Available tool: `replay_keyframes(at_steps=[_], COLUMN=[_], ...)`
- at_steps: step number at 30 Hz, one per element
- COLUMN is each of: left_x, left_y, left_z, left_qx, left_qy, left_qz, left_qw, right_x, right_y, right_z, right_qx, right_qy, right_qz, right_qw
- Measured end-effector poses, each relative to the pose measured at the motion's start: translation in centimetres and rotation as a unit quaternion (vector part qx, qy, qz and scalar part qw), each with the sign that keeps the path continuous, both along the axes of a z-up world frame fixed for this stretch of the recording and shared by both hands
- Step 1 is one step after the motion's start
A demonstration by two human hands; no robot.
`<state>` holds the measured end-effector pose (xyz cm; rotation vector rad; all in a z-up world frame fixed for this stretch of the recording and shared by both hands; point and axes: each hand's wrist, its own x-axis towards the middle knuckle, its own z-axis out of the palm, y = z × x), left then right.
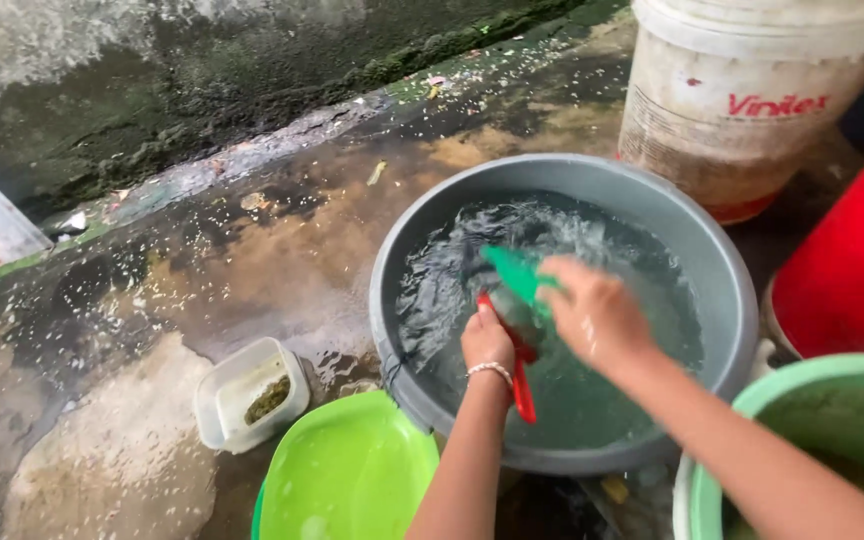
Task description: Washing various kitchen utensils, plates, and a pot in a basin of water.
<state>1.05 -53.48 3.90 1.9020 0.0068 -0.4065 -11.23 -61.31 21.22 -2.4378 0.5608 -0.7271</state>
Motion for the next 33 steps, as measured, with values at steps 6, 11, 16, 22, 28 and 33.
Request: replay_keyframes(at_steps=[6,11,16,22,28,33], left_x=[-3.5,-5.8,-8.1,-13.6,-25.0,-35.4], left_y=[4.0,5.9,5.0,4.1,2.3,-6.6], left_z=[7.7,8.6,9.8,14.1,17.1,8.9], left_qx=[-0.494,-0.212,-0.123,-0.337,-0.301,-0.357], left_qy=[0.227,0.123,0.125,0.156,0.356,0.516], left_qz=[-0.026,-0.169,-0.198,-0.225,-0.218,-0.131], left_qw=[0.839,0.955,0.964,0.901,0.857,0.768], right_x=[-5.1,-10.5,-15.1,-16.2,-25.4,-36.9], right_y=[1.4,2.6,4.2,-2.4,-8.2,-16.2], right_z=[11.4,10.1,11.4,12.4,18.4,11.9], right_qx=[-0.021,-0.048,-0.036,-0.032,-0.062,0.246], right_qy=[-0.219,-0.211,-0.190,-0.113,-0.050,-0.209], right_qz=[-0.122,-0.184,-0.287,-0.271,-0.258,-0.290], right_qw=[0.968,0.959,0.938,0.955,0.963,0.901])
